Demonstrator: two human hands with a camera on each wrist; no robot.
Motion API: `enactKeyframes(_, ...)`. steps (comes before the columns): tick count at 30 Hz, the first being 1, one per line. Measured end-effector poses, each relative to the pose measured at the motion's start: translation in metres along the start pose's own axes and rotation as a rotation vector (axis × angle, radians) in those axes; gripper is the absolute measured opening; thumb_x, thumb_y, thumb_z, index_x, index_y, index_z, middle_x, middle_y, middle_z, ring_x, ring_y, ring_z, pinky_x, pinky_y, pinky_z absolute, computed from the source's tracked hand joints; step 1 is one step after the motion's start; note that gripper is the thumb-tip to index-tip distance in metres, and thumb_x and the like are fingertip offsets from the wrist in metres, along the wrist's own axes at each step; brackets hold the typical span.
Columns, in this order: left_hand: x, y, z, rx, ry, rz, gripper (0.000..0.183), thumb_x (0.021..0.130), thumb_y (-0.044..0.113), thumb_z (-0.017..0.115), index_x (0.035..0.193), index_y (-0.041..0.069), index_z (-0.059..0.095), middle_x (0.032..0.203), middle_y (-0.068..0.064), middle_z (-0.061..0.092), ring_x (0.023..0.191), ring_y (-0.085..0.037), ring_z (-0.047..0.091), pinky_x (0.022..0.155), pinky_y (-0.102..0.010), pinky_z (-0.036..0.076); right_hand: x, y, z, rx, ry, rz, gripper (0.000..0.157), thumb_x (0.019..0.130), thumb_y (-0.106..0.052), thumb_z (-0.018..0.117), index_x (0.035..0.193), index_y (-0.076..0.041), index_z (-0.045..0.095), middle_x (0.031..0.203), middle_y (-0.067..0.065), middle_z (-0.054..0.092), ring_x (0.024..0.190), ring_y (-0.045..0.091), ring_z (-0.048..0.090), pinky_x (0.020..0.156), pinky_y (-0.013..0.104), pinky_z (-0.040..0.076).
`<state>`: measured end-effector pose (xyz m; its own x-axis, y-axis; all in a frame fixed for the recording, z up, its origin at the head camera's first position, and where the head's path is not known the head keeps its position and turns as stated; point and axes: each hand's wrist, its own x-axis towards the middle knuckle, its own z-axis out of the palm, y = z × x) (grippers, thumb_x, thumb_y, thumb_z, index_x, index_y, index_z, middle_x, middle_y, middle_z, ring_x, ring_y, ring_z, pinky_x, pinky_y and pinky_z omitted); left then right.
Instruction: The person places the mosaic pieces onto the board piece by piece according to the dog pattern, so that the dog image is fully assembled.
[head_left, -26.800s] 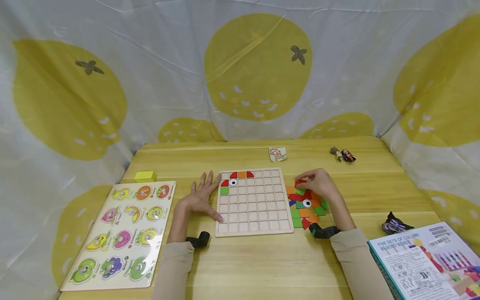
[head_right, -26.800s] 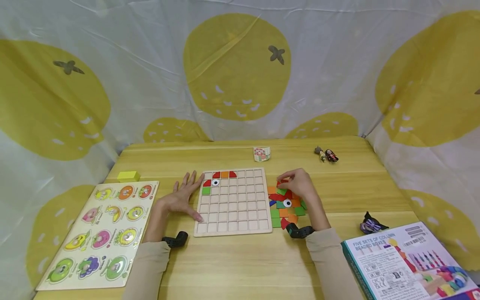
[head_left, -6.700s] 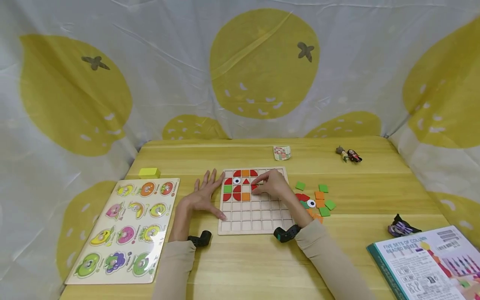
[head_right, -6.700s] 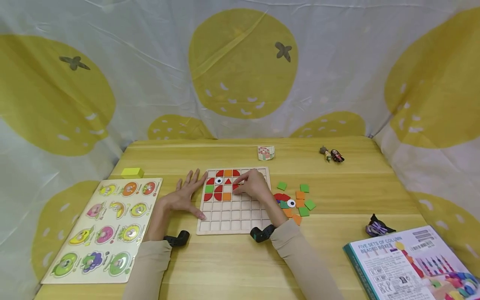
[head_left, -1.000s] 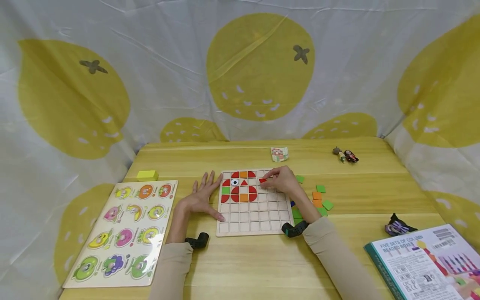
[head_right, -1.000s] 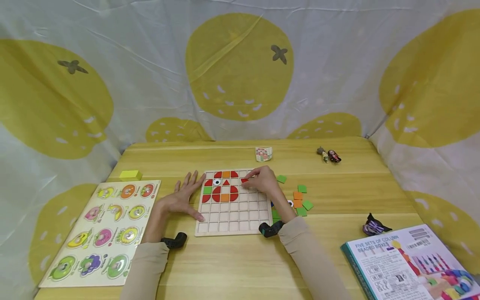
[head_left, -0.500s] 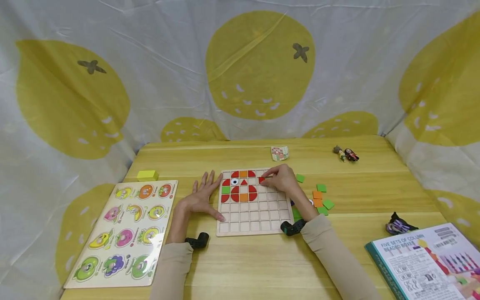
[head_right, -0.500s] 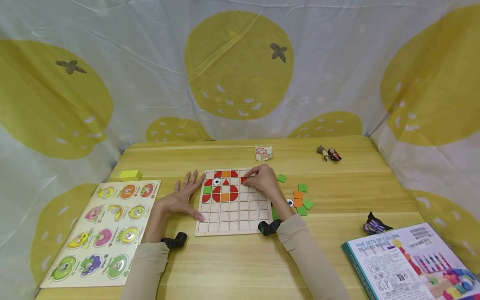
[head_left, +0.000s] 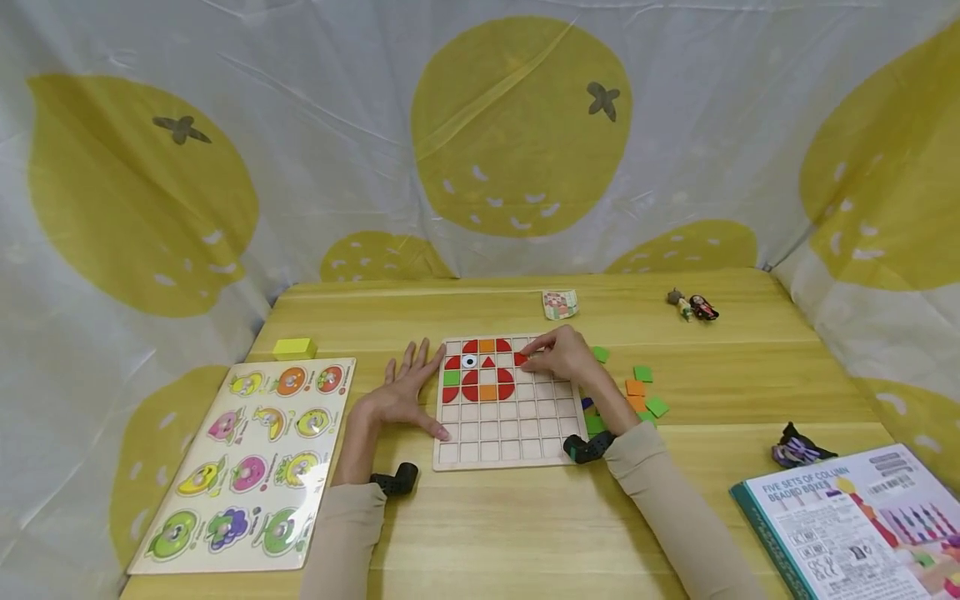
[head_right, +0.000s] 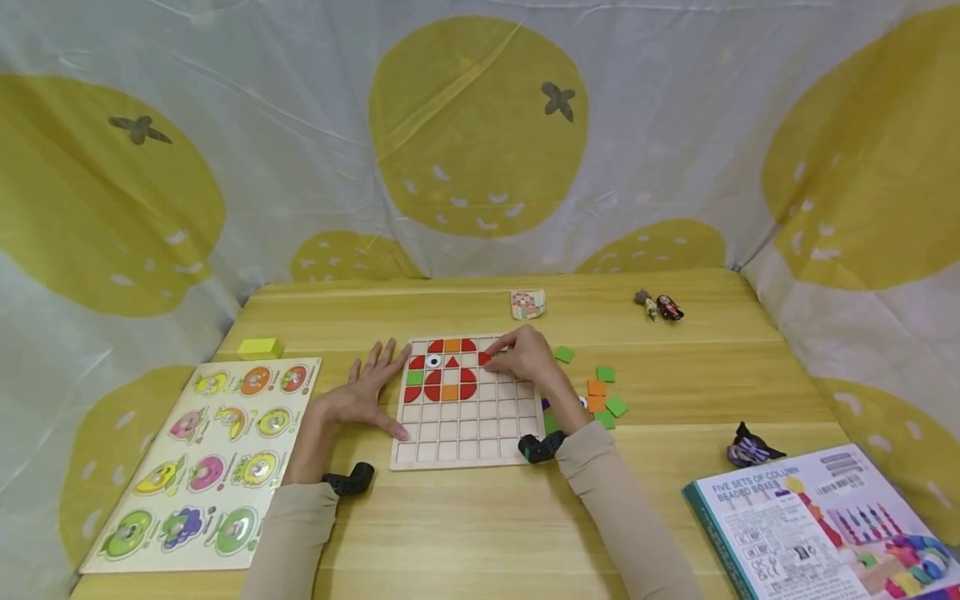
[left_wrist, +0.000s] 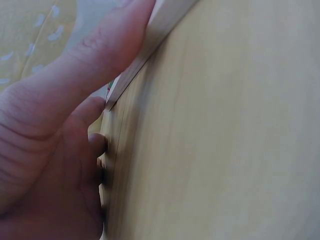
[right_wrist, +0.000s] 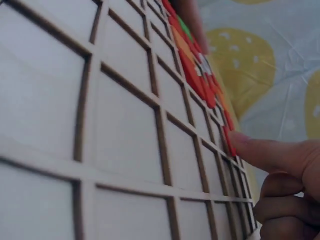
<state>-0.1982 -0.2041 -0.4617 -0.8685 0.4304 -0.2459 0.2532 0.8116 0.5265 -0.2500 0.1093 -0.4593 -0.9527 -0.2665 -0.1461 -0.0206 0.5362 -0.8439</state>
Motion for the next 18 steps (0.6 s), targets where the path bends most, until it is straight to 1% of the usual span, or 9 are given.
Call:
enactKeyframes(3, 0.0, 0.0, 0.0, 0.001, 0.0, -0.001, 0.141, 0.052, 0.055, 0.089, 0.157, 0.02, 0.001, 0.161, -0.018, -0.017, 0.148, -0.038, -0.02, 0.114, -0.066, -0.012, -0.011, 0.002, -0.021, -0.003, -0.009, -0.01, 0.023, 0.083, -0.023, 0.076, 0.104, -0.012, 0.076, 0.055, -0.005, 0.038, 0.052, 0.014, 0.026, 0.049, 0.025, 0.025)
enactKeyframes(6, 0.0, -0.001, -0.001, -0.001, -0.002, -0.001, 0.141, 0.052, 0.056, 0.089, 0.157, 0.02, 0.001, 0.161, -0.018, -0.017, 0.148, -0.039, -0.02, 0.114, -0.066, -0.012, -0.03, 0.012, -0.048, 0.0, 0.004, 0.006, 0.027, 0.085, -0.02, 0.074, 0.109, -0.009, 0.074, 0.052, -0.004, 0.029, 0.048, 0.013, 0.024, 0.046, 0.025, 0.024)
enactKeyframes(9, -0.001, -0.002, -0.002, 0.0, -0.006, -0.007, 0.142, 0.052, 0.055, 0.089, 0.157, 0.02, 0.0, 0.161, -0.018, -0.017, 0.148, -0.039, -0.02, 0.114, -0.067, -0.013, -0.052, 0.029, -0.069, -0.001, -0.02, 0.061, 0.027, 0.083, -0.017, 0.076, 0.108, -0.006, 0.074, 0.051, -0.005, 0.027, 0.047, 0.012, 0.023, 0.045, 0.024, 0.024)
enactKeyframes(11, -0.002, -0.002, -0.003, 0.004, -0.006, -0.01, 0.142, 0.051, 0.056, 0.089, 0.157, 0.02, 0.001, 0.161, -0.017, -0.017, 0.148, -0.039, -0.021, 0.114, -0.066, -0.013, -0.063, 0.04, -0.08, -0.006, -0.075, 0.092, 0.029, 0.08, -0.014, 0.078, 0.107, -0.004, 0.074, 0.052, -0.005, 0.029, 0.047, 0.011, 0.024, 0.046, 0.023, 0.024)
enactKeyframes(15, -0.001, -0.002, -0.003, 0.001, -0.004, 0.0, 0.142, 0.052, 0.055, 0.09, 0.157, 0.021, 0.001, 0.161, -0.016, -0.017, 0.148, -0.038, -0.021, 0.114, -0.066, -0.013, -0.075, 0.056, -0.091, -0.035, -0.174, 0.13, 0.029, 0.074, -0.013, 0.082, 0.1, -0.003, 0.075, 0.057, -0.005, 0.044, 0.05, 0.009, 0.03, 0.048, 0.022, 0.026)
enactKeyframes(16, 0.0, -0.002, -0.002, 0.001, -0.004, 0.004, 0.141, 0.052, 0.055, 0.09, 0.157, 0.021, 0.001, 0.161, -0.017, -0.017, 0.148, -0.038, -0.021, 0.114, -0.066, -0.013, -0.076, 0.059, -0.092, -0.045, -0.183, 0.134, 0.028, 0.073, -0.013, 0.083, 0.099, -0.003, 0.076, 0.057, -0.004, 0.046, 0.05, 0.009, 0.031, 0.048, 0.022, 0.027)
enactKeyframes(18, 0.001, -0.002, -0.001, -0.001, -0.008, 0.009, 0.141, 0.052, 0.055, 0.09, 0.157, 0.021, 0.001, 0.161, -0.017, -0.017, 0.148, -0.038, -0.021, 0.114, -0.066, -0.013, -0.076, 0.063, -0.091, -0.063, -0.166, 0.14, 0.027, 0.074, -0.017, 0.083, 0.097, -0.004, 0.076, 0.058, -0.005, 0.049, 0.052, 0.009, 0.033, 0.049, 0.022, 0.027)
